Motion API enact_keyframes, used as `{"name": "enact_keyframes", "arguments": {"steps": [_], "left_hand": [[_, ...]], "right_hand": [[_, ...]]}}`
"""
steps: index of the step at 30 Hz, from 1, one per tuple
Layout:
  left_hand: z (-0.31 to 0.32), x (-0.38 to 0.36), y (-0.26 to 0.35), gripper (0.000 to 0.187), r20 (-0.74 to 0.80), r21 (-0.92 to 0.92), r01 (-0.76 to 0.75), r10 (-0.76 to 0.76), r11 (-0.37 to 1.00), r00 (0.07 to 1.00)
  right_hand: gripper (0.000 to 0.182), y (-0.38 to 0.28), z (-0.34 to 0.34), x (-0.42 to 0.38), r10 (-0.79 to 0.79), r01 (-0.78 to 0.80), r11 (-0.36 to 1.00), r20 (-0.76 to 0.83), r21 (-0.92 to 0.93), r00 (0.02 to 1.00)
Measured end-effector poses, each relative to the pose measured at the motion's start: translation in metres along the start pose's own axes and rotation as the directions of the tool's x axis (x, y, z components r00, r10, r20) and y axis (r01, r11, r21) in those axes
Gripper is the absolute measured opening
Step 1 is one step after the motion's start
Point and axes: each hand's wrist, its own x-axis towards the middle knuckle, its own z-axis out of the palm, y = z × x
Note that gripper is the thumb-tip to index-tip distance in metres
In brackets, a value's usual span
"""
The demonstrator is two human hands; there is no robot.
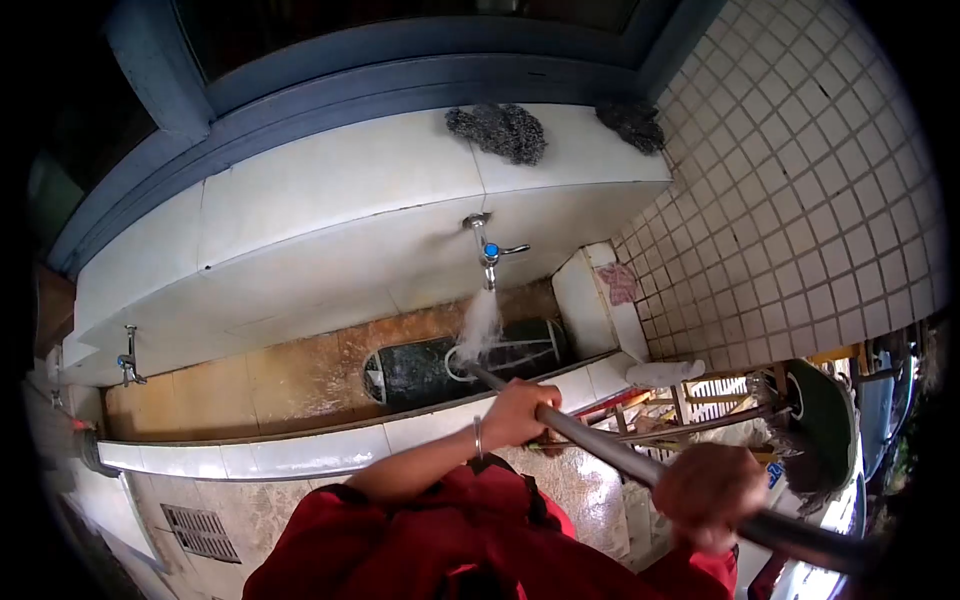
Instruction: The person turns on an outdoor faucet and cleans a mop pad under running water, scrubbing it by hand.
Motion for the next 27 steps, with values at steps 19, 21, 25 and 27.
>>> {"name": "enact_keyframes", "arguments": {"steps": [19,21,25,27], "left_hand": [[-0.009,0.054,-0.209,0.012,0.048,-0.972,-0.153,-0.793,-0.176,0.607],[-0.009,0.054,-0.216,0.009,0.083,-0.992,-0.028,-0.821,-0.120,0.565],[-0.006,0.027,-0.230,0.009,0.025,-0.977,0.192,-0.839,0.096,0.543],[-0.013,0.013,-0.215,0.012,0.041,-0.970,0.225,-0.857,0.089,0.514]], "right_hand": [[0.020,0.076,0.002,-0.045,0.055,-0.055,0.998,-0.232,0.004,0.971],[0.020,0.075,0.001,-0.046,0.057,-0.053,0.998,-0.264,0.021,0.963],[0.021,0.076,0.004,-0.046,0.042,-0.042,0.999,-0.285,0.006,0.957],[0.021,0.079,0.004,-0.046,0.027,-0.051,0.995,-0.261,-0.087,0.965]]}}
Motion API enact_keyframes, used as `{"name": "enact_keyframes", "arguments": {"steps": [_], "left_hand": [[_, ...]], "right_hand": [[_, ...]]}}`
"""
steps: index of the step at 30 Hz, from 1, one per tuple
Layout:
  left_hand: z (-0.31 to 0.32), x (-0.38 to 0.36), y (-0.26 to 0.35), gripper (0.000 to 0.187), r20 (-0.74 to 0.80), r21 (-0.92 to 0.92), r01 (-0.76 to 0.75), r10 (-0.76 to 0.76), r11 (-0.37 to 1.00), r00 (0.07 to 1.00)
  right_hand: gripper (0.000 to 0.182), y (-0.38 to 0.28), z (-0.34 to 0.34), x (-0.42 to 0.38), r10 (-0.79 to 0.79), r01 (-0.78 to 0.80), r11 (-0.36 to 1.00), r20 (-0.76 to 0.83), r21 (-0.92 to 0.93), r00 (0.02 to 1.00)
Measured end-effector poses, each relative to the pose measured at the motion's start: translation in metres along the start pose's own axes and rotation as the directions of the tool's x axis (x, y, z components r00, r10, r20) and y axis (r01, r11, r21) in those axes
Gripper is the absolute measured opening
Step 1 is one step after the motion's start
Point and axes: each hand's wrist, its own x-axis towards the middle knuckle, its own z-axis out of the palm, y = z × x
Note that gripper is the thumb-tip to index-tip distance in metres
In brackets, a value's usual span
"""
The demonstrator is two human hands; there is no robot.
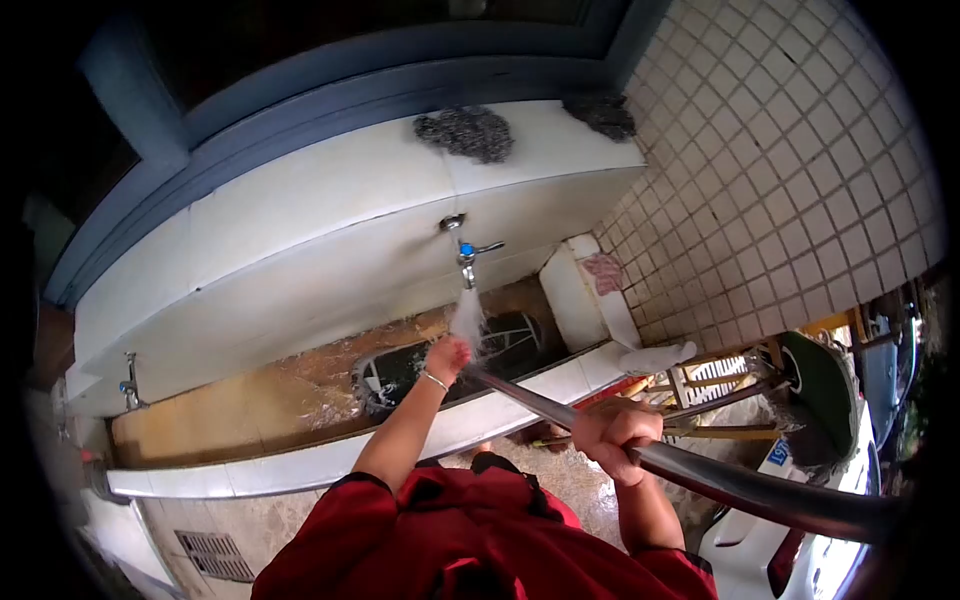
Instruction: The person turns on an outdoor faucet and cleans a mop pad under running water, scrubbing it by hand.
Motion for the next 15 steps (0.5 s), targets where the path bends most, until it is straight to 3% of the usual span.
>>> {"name": "enact_keyframes", "arguments": {"steps": [3,8,11,14,15], "left_hand": [[-0.012,-0.009,-0.010,0.011,0.055,-0.302,0.084,-0.071,0.950,0.996],[-0.005,0.007,-0.015,0.012,0.041,-0.435,-0.025,0.048,0.900,0.998],[0.021,-0.015,-0.002,0.010,0.007,-0.421,-0.133,0.149,0.897,0.989],[0.016,-0.010,-0.005,0.010,0.144,-0.260,-0.085,0.126,0.962,0.982],[0.017,-0.017,-0.005,0.009,0.110,-0.203,-0.095,0.120,0.974,0.987]], "right_hand": [[0.021,0.004,0.006,0.002,-0.023,0.021,0.999,0.054,0.042,0.998],[0.021,-0.001,0.016,0.005,-0.007,-0.002,0.998,0.127,0.070,0.992],[0.023,0.002,0.016,-0.002,-0.032,0.030,0.999,0.054,0.042,0.998],[0.025,-0.002,0.019,-0.004,-0.001,0.001,0.999,-0.002,0.041,1.000],[0.025,-0.002,0.020,-0.003,-0.005,0.005,1.000,-0.007,0.013,1.000]]}}
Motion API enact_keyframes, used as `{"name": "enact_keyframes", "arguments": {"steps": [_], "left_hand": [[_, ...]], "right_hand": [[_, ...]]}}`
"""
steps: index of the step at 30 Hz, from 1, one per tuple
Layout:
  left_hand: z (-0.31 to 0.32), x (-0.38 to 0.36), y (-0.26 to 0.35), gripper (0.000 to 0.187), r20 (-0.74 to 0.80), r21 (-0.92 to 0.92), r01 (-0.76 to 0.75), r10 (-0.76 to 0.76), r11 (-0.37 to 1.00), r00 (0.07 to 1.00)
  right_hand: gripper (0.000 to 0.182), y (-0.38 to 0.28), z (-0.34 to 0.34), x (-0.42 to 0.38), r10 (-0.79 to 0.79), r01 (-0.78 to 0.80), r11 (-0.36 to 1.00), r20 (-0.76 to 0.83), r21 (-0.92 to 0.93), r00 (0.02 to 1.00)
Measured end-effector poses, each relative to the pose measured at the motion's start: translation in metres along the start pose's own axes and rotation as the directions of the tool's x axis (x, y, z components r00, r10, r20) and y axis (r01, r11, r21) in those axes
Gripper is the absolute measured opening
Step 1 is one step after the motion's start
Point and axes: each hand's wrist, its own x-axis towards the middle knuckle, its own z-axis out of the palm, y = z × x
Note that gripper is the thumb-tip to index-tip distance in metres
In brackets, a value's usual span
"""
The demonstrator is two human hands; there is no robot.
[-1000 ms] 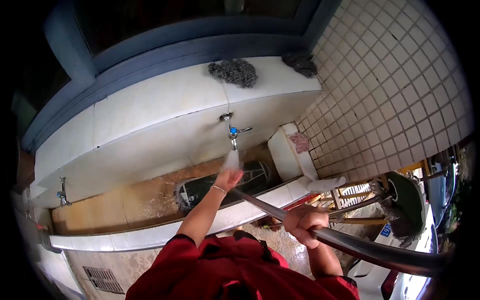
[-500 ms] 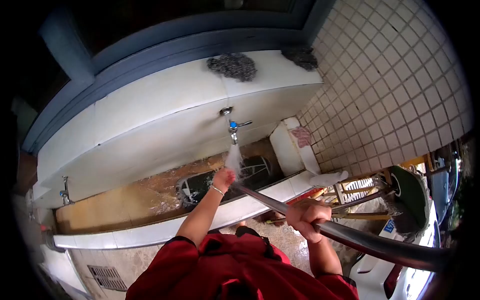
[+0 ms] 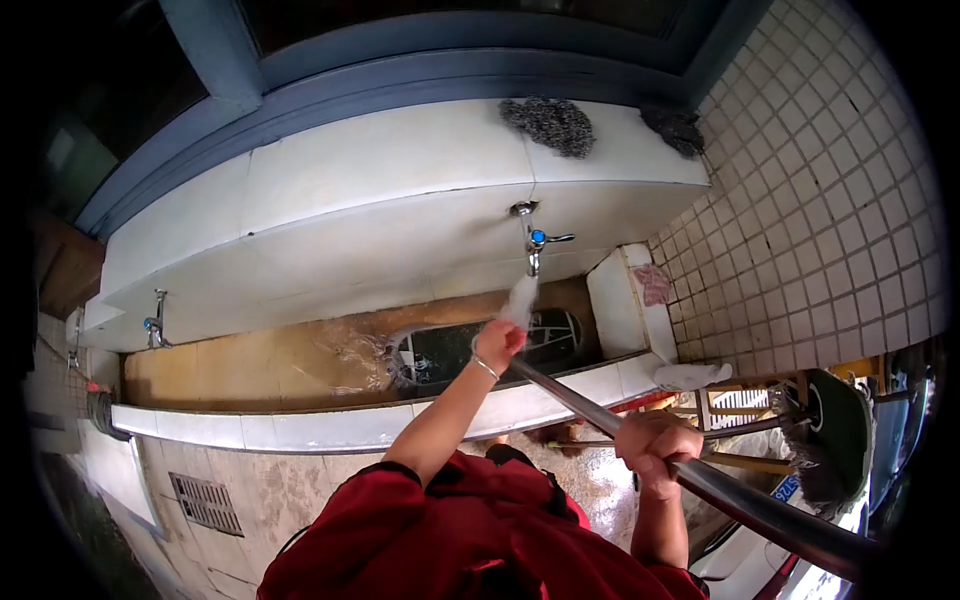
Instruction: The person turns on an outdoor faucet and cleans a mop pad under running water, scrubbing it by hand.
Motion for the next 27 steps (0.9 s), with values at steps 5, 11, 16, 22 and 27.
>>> {"name": "enact_keyframes", "arguments": {"steps": [5,11,16,22,27], "left_hand": [[0.000,-0.046,-0.016,0.011,0.224,0.394,-0.260,0.182,0.881,0.957],[0.032,-0.141,-0.003,0.037,0.834,0.476,-0.875,0.362,-0.091,0.417],[0.061,-0.126,-0.009,0.016,0.751,0.516,-0.847,0.408,0.128,0.520],[0.078,-0.166,-0.003,0.023,0.750,0.570,-0.809,0.310,0.146,0.584],[0.081,-0.134,0.005,0.024,0.739,0.637,-0.764,0.199,0.105,0.644]], "right_hand": [[0.024,0.001,0.000,0.000,-0.016,0.016,1.000,0.036,-0.008,0.999],[0.026,0.008,0.004,0.000,-0.061,0.061,0.998,0.044,-0.005,0.997],[0.026,-0.018,0.022,0.035,-0.041,0.041,0.999,0.229,0.005,0.973],[0.026,-0.046,0.010,0.031,-0.104,0.129,0.983,0.177,-0.133,0.979],[0.027,-0.044,0.019,0.050,0.046,-0.050,0.998,0.095,0.031,0.994]]}}
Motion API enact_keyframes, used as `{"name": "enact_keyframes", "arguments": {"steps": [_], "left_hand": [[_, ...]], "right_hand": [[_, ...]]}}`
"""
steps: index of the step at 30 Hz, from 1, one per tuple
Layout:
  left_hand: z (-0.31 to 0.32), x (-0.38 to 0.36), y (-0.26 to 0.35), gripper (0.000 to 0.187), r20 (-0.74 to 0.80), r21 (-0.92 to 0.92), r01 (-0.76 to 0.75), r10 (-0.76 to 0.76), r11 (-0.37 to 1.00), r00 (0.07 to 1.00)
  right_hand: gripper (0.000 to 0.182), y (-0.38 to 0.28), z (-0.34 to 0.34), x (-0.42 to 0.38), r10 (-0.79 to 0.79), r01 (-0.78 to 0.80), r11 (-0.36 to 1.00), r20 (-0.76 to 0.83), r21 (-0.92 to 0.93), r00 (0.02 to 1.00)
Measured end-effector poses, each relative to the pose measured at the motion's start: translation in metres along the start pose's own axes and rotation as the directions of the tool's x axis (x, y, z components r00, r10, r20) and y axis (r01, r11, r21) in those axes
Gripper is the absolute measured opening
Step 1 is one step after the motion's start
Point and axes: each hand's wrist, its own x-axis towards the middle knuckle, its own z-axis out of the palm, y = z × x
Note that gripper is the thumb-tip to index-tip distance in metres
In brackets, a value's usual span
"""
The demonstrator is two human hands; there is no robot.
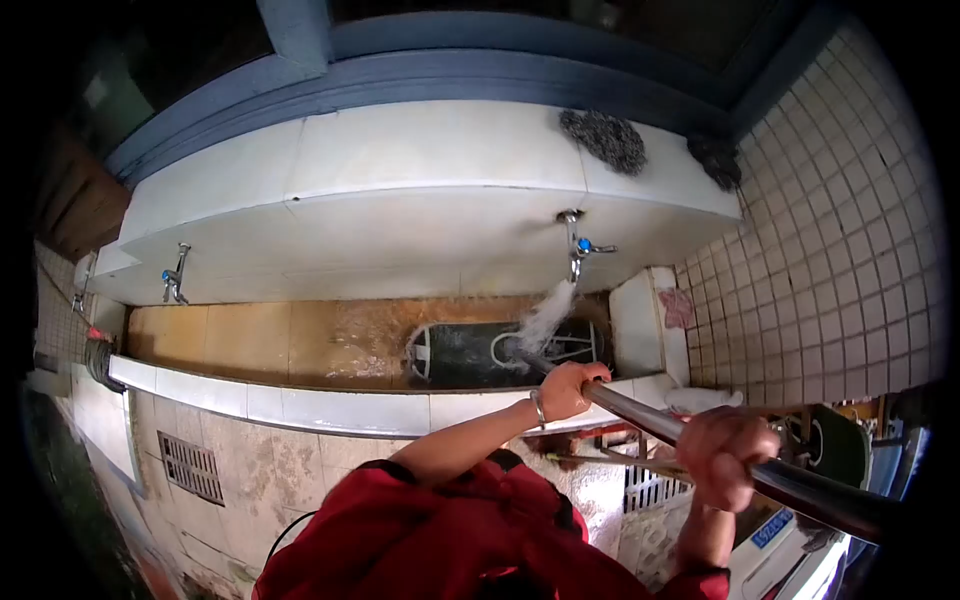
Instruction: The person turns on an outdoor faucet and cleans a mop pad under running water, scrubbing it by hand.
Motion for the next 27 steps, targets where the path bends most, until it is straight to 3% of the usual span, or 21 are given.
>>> {"name": "enact_keyframes", "arguments": {"steps": [3,5,6,7,8,9,11,13,15,16,18,20,21,22,24,25,27], "left_hand": [[-0.009,-0.011,0.031,0.018,-0.130,-0.010,-0.070,0.068,0.998,0.989],[-0.008,-0.007,-0.004,0.017,-0.029,-0.022,0.064,-0.064,0.998,0.997],[-0.011,-0.004,-0.029,0.017,0.046,-0.012,0.034,-0.034,0.999,0.998],[-0.008,0.002,-0.029,0.018,-0.052,-0.024,0.004,-0.005,1.000,0.999],[-0.001,0.011,-0.026,0.017,-0.081,0.005,-0.057,0.058,0.998,0.995],[-0.001,0.010,-0.002,0.017,-0.098,0.023,-0.101,0.103,0.995,0.990],[-0.002,-0.003,0.022,0.014,-0.151,-0.020,-0.120,0.115,0.993,0.982],[0.000,-0.012,0.022,0.013,-0.155,0.015,-0.115,0.116,0.993,0.981],[0.003,-0.011,-0.027,0.012,0.022,0.050,0.066,-0.067,0.997,0.997],[0.003,-0.006,-0.027,0.014,0.031,0.061,0.056,-0.058,0.997,0.998],[0.008,0.000,-0.003,0.015,-0.035,0.059,-0.037,0.039,0.998,0.999],[0.003,-0.018,0.039,0.017,-0.059,-0.030,-0.103,0.101,0.994,0.993],[-0.005,-0.021,0.053,0.019,-0.016,0.022,-0.057,0.057,0.998,0.998],[-0.005,-0.021,0.044,0.017,-0.030,0.026,-0.043,0.044,0.999,0.999],[0.001,-0.019,0.002,0.015,0.003,0.022,0.025,-0.025,0.999,1.000],[-0.001,-0.014,-0.004,0.016,0.012,0.032,0.068,-0.069,0.997,0.998],[0.007,-0.010,0.018,0.016,-0.002,0.062,-0.041,0.041,0.997,0.999]], "right_hand": [[0.031,-0.008,0.007,-0.002,-0.087,0.095,0.994,0.124,-0.059,0.988],[0.031,0.023,-0.007,-0.027,-0.015,0.012,0.954,-0.010,-0.299,1.000],[0.031,0.039,-0.014,-0.041,0.020,-0.050,0.914,-0.077,-0.402,0.997],[0.031,0.050,-0.002,-0.022,-0.057,0.051,0.988,-0.032,-0.149,0.998],[0.031,0.020,-0.005,-0.013,0.061,-0.060,0.995,0.011,-0.077,0.998],[0.032,0.002,-0.005,-0.007,0.029,-0.030,0.999,-0.032,-0.018,0.999],[0.032,-0.007,-0.010,0.005,-0.099,0.045,0.984,0.315,0.174,0.944],[0.025,-0.001,-0.001,-0.001,-0.095,0.090,0.995,0.214,0.034,0.972],[0.024,0.042,-0.014,-0.030,-0.054,0.060,0.993,0.064,-0.105,0.996],[0.032,0.037,-0.019,-0.034,0.058,-0.054,0.967,0.010,-0.247,0.998],[0.030,-0.007,-0.023,-0.019,0.132,-0.134,0.991,0.067,0.030,0.989],[0.030,-0.029,-0.006,-0.004,-0.027,0.019,0.999,0.187,0.041,0.982],[0.031,-0.037,0.001,-0.001,-0.079,0.064,0.996,0.256,0.064,0.964],[0.032,-0.035,-0.002,-0.018,0.161,-0.141,0.956,0.058,-0.257,0.985],[0.033,0.020,-0.027,-0.049,0.154,-0.154,0.987,0.005,0.039,0.988],[0.031,0.020,-0.015,-0.047,0.144,-0.187,0.926,-0.149,-0.329,0.978],[0.029,-0.013,-0.016,-0.025,0.024,-0.024,0.999,-0.012,-0.026,1.000]]}}
